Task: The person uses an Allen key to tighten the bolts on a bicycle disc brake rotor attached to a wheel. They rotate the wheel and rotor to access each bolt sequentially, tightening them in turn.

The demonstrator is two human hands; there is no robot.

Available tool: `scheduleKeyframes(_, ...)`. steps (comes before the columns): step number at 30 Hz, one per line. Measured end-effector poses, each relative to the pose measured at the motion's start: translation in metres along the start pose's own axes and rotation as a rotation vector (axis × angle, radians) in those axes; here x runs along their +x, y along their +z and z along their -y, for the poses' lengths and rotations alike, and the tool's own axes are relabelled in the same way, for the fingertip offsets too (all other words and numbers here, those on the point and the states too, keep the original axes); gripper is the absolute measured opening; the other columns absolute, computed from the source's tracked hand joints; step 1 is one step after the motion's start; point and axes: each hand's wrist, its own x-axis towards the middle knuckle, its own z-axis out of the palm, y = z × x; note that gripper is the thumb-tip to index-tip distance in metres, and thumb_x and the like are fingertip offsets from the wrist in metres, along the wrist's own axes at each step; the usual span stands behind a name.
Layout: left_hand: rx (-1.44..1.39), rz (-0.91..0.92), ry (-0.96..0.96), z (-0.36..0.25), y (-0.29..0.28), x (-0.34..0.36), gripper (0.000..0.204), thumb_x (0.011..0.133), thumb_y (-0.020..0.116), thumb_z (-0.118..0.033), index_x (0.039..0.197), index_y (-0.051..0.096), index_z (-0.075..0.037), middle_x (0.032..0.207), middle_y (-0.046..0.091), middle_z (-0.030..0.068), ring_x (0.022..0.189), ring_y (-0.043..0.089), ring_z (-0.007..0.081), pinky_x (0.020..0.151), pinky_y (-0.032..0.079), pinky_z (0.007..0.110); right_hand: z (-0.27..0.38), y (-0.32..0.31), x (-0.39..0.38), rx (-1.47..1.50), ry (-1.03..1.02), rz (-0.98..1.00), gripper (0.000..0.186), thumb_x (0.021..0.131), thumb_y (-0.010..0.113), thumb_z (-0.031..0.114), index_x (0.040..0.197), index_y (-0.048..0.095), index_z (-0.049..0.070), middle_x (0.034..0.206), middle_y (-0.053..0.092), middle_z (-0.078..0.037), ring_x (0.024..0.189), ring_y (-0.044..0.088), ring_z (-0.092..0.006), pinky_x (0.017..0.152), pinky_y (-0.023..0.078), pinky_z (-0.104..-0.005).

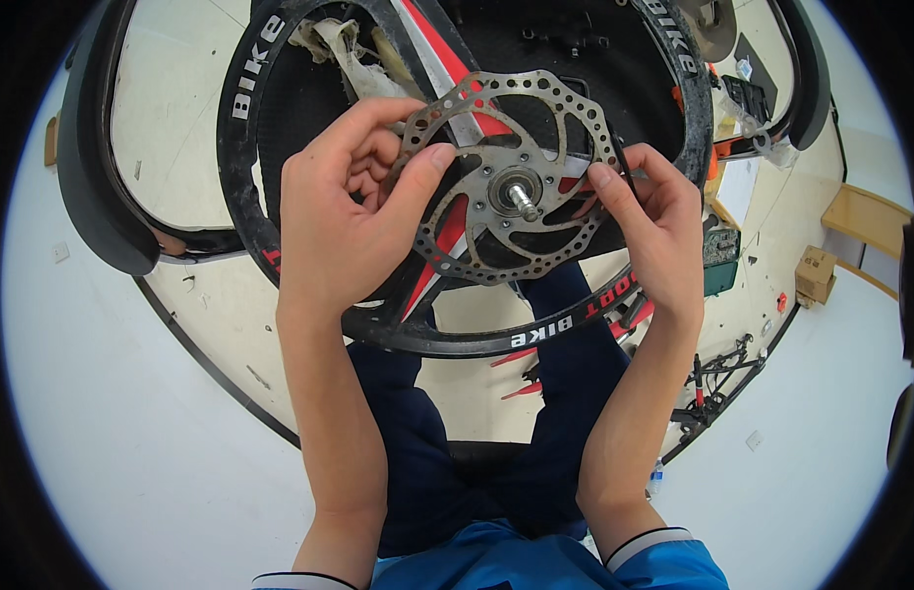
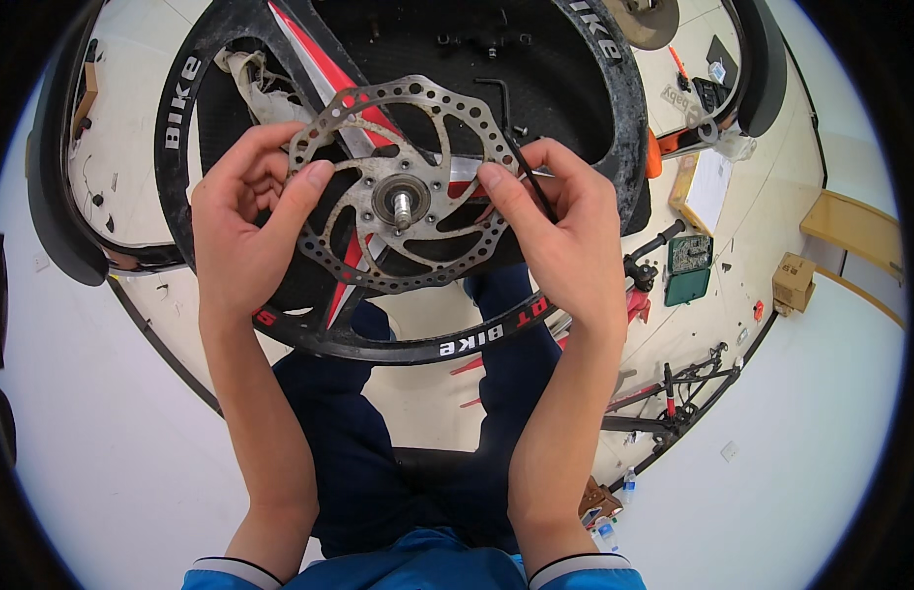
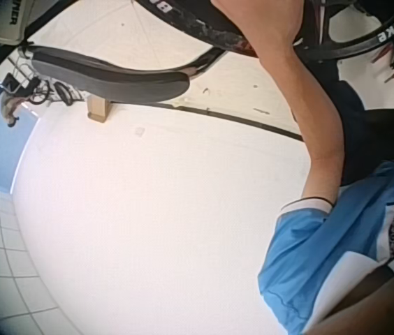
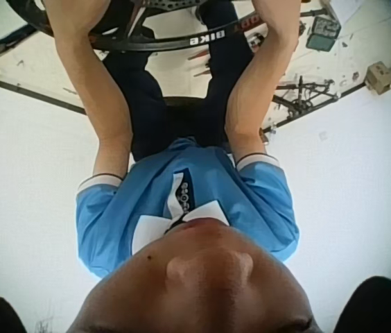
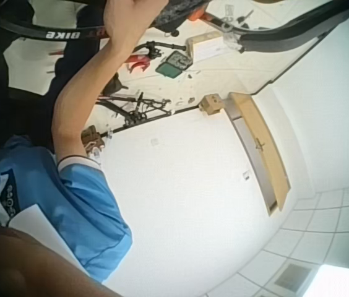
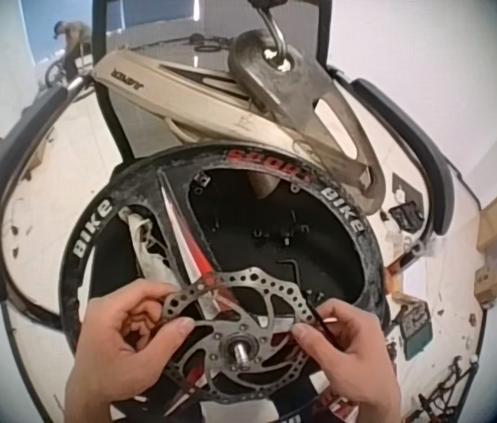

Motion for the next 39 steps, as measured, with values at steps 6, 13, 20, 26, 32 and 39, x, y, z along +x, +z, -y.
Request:
scheduleKeyframes(6, 0.008, 0.002, 0.006, 0.0, 0.0, 0.0, 0.026, 0.093, 0.072, -0.003, 0.118, 0.067, 0.003, 0.076, 0.061, -0.0042, 0.069, 0.052, -0.0007, 0.061, 0.038, 0.015, 0.001, 0.0, -0.001, -0.009, -0.002, -0.011, 0.022, 0.097, 0.072, 0.022, 0.093, 0.065, 0.002, 0.064, 0.06, 0.004, 0.055, 0.037, 0.0, 0.049, 0.023, -0.0223)
scheduleKeyframes(13, 0.005, -0.008, 0.005, 0.0, 0.0, -0.001, 0.025, 0.093, 0.072, -0.004, 0.117, 0.067, 0.003, 0.076, 0.06, -0.0042, 0.069, 0.052, -0.0004, 0.061, 0.038, 0.015, 0.013, -0.007, -0.002, -0.124, 0.031, -0.166, 0.023, 0.102, 0.066, 0.026, 0.102, 0.066, 0.003, 0.08, 0.072, -0.002, 0.056, 0.04, 0.0014, 0.053, 0.025, -0.0188)
scheduleKeyframes(20, -0.078, -0.069, 0.057, 0.005, 0.004, 0.001, 0.023, 0.088, 0.076, -0.003, 0.11, 0.07, 0.003, 0.066, 0.055, -0.0048, 0.056, 0.04, -0.0021, 0.049, 0.027, 0.016, -0.002, -0.022, 0.02, -0.314, -0.095, -0.349, 0.021, 0.094, 0.073, 0.017, 0.099, 0.072, -0.003, 0.076, 0.069, -0.004, 0.067, 0.06, -0.0067, 0.062, 0.045, -0.0208)
scheduleKeyframes(26, -0.06, -0.072, 0.057, 0.005, 0.003, 0.001, 0.022, 0.088, 0.076, -0.003, 0.109, 0.07, 0.002, 0.065, 0.055, -0.0051, 0.056, 0.039, -0.0022, 0.049, 0.026, 0.017, 0.002, -0.024, 0.036, -0.646, -0.148, -0.316, 0.024, 0.085, 0.077, 0.021, 0.099, 0.077, 0.002, 0.078, 0.072, -0.009, 0.069, 0.068, -0.0165, 0.066, 0.052, -0.0282)
scheduleKeyframes(32, -0.08, -0.076, 0.05, 0.007, 0.002, 0.002, 0.022, 0.088, 0.076, -0.004, 0.109, 0.07, 0.002, 0.065, 0.055, -0.0051, 0.056, 0.038, -0.0022, 0.049, 0.026, 0.017, 0.014, -0.01, 0.038, -0.86, 0.073, -0.33, 0.026, 0.083, 0.076, 0.03, 0.095, 0.081, 0.008, 0.081, 0.076, -0.009, 0.075, 0.073, -0.0257, 0.073, 0.056, -0.0352)
scheduleKeyframes(39, -0.07, -0.083, 0.035, 0.006, 0.0, 0.001, 0.022, 0.089, 0.076, -0.004, 0.109, 0.07, 0.002, 0.066, 0.056, -0.0052, 0.056, 0.038, -0.0025, 0.049, 0.026, 0.017, 0.015, -0.005, 0.04, -0.898, 0.079, -0.351, 0.022, 0.082, 0.076, 0.028, 0.093, 0.081, 0.009, 0.081, 0.077, -0.008, 0.078, 0.074, -0.0264, 0.075, 0.057, -0.0356)
